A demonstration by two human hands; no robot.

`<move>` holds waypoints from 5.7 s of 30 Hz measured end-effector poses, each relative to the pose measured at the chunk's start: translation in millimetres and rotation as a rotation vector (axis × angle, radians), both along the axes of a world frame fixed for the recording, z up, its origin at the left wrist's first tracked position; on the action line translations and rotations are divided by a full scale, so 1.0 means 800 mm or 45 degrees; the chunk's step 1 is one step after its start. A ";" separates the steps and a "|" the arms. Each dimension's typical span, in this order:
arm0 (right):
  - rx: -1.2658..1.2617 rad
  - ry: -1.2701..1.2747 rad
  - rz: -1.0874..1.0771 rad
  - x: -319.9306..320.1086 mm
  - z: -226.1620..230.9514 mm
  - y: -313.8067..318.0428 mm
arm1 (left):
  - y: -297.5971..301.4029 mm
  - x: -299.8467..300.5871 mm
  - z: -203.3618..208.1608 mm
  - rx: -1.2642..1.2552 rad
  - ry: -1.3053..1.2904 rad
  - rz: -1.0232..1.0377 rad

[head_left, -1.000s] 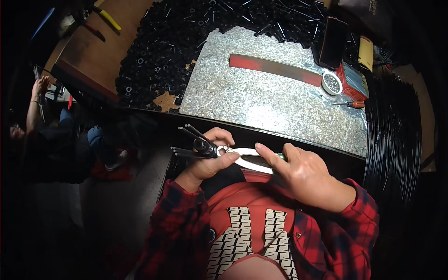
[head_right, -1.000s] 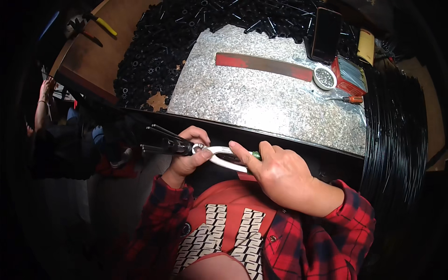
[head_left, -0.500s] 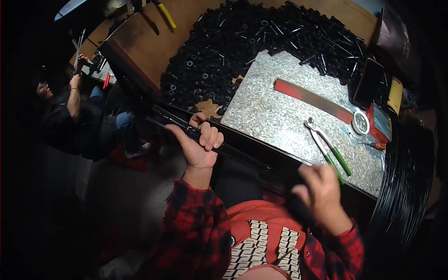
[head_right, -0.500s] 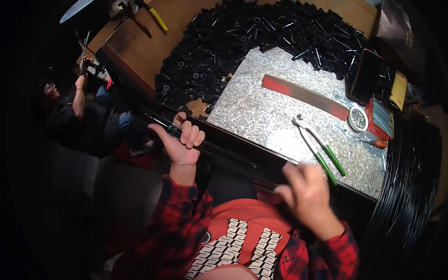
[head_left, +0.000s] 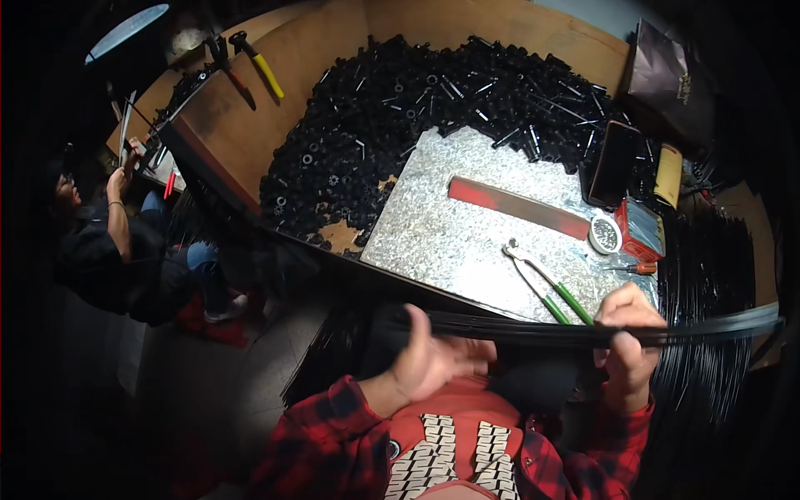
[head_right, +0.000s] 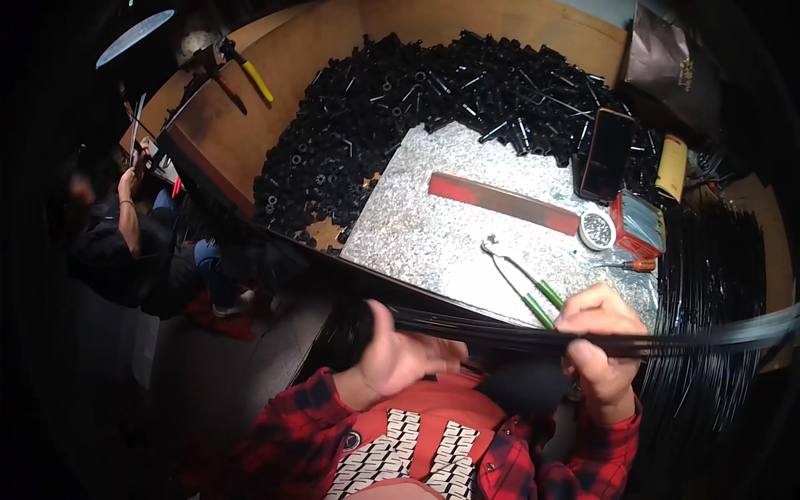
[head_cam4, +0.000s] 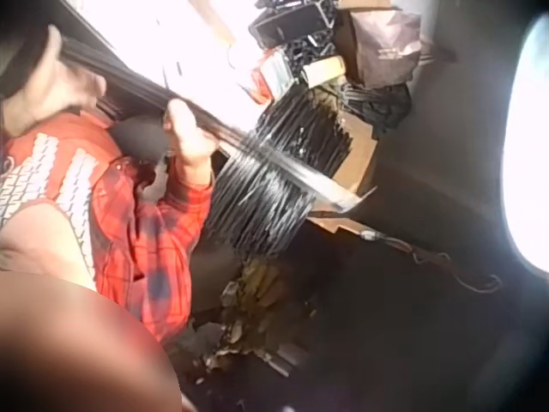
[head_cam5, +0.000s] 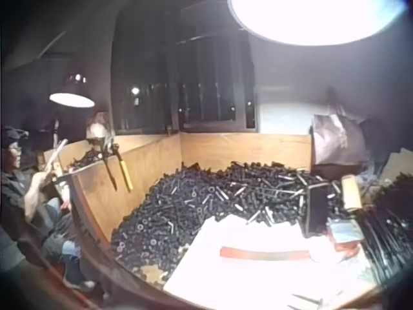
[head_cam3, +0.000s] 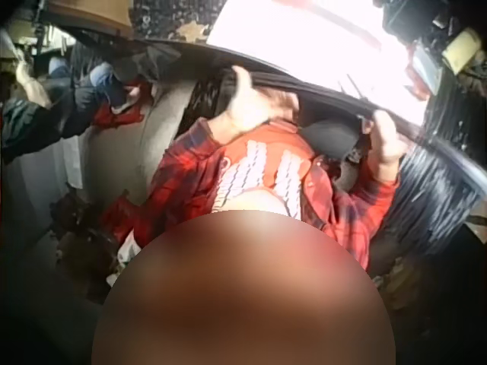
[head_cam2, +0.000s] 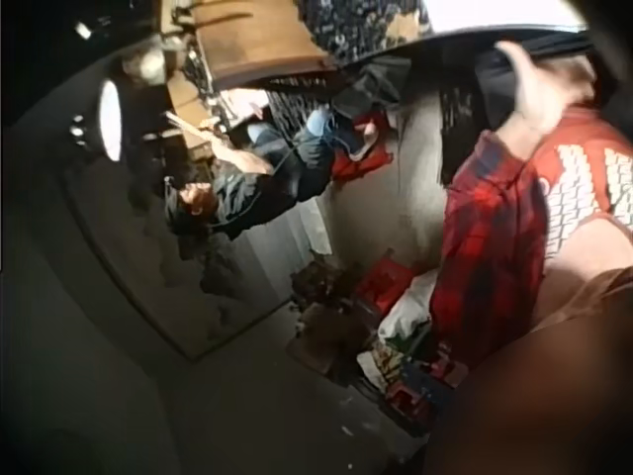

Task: Assembling electrical wires by attaching connectors and using pliers.

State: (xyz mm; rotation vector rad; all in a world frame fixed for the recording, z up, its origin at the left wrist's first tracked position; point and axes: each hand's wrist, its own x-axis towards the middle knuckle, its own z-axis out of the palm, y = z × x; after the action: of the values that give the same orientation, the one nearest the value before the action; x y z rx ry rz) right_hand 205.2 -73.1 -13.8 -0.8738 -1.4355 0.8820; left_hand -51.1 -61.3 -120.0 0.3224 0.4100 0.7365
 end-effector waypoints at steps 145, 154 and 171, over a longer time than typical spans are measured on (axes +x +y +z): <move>-0.294 0.193 0.931 -0.068 -0.013 0.092 | 0.120 0.014 0.140 1.416 0.004 0.208; -0.462 0.177 1.006 -0.066 0.000 0.088 | 0.131 0.016 0.153 1.397 0.006 -0.027; 0.219 -0.283 0.085 -0.081 0.011 0.049 | 0.064 0.029 0.194 1.507 0.968 0.489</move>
State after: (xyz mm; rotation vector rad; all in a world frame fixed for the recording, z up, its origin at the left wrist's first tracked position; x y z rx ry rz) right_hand 140.0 -34.0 -4.7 -0.8167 -1.7145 0.7143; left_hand -28.0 -10.4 34.9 1.7058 0.7282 1.1750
